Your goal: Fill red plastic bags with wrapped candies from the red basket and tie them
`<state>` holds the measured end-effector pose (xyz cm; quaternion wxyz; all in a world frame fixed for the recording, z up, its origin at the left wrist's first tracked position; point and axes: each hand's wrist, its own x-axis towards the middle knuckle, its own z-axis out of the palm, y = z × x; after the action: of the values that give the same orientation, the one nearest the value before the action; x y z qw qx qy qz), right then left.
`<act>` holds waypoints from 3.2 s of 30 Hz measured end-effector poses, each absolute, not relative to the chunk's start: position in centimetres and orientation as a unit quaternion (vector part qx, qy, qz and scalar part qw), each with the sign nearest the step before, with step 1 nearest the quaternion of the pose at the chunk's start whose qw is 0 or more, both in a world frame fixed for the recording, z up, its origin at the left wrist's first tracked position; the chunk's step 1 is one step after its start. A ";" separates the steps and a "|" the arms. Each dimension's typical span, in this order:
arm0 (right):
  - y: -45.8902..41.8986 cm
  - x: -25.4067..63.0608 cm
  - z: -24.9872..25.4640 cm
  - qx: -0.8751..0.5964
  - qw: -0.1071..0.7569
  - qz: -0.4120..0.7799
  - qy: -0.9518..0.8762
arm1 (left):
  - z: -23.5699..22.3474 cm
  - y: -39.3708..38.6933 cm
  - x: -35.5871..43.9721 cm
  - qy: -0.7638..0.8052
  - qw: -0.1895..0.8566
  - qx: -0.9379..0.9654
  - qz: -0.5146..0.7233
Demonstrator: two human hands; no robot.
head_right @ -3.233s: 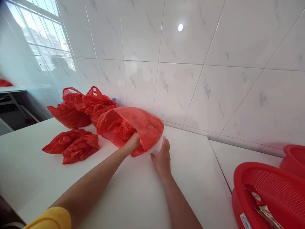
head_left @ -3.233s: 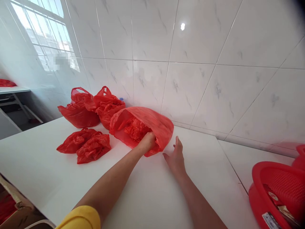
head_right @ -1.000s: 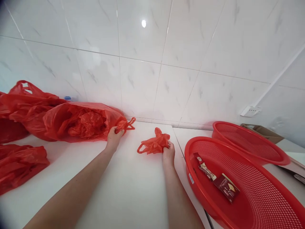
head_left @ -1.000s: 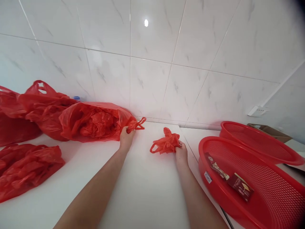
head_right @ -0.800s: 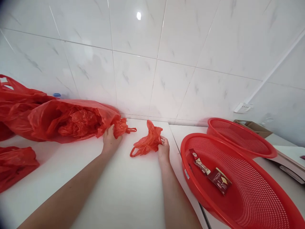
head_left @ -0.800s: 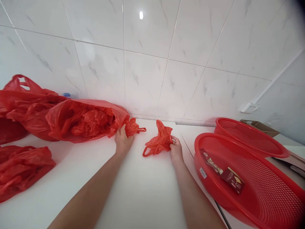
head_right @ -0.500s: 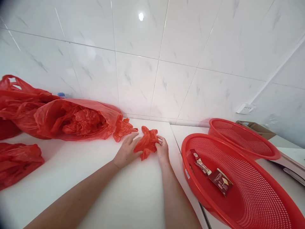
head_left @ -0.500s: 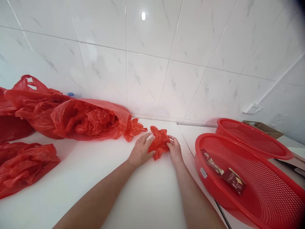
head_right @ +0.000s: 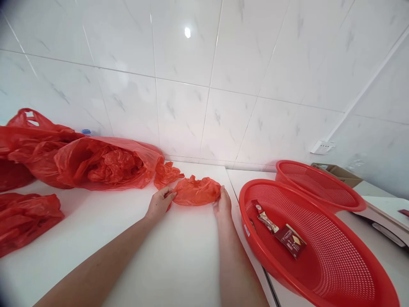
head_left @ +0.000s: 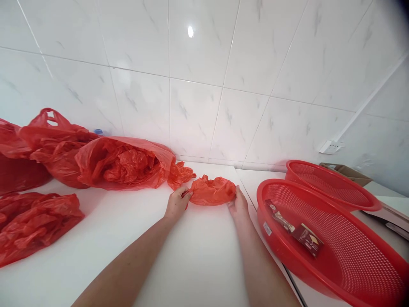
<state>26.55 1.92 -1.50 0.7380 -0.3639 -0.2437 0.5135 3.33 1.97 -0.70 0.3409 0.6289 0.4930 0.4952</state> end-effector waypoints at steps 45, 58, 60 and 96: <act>-1.1 26.6 -1.7 -0.515 0.680 0.387 -0.348 | 1.5 1.2 3.5 0.339 0.072 0.874 0.341; -1.5 26.6 -0.9 -0.443 0.693 0.469 -0.322 | 1.5 2.4 -0.7 0.521 0.028 0.734 0.434; -1.6 26.0 -0.9 -0.445 0.687 0.474 -0.326 | 1.5 1.5 0.3 0.473 0.024 0.773 0.423; -5.1 22.6 3.7 -0.582 0.582 -0.111 -0.557 | 2.8 1.2 0.8 0.269 0.765 0.325 0.487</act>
<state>22.63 -5.05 3.74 0.5823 -0.5817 -0.5569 -0.1112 0.77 1.18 2.81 0.7649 0.3253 0.2692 0.4865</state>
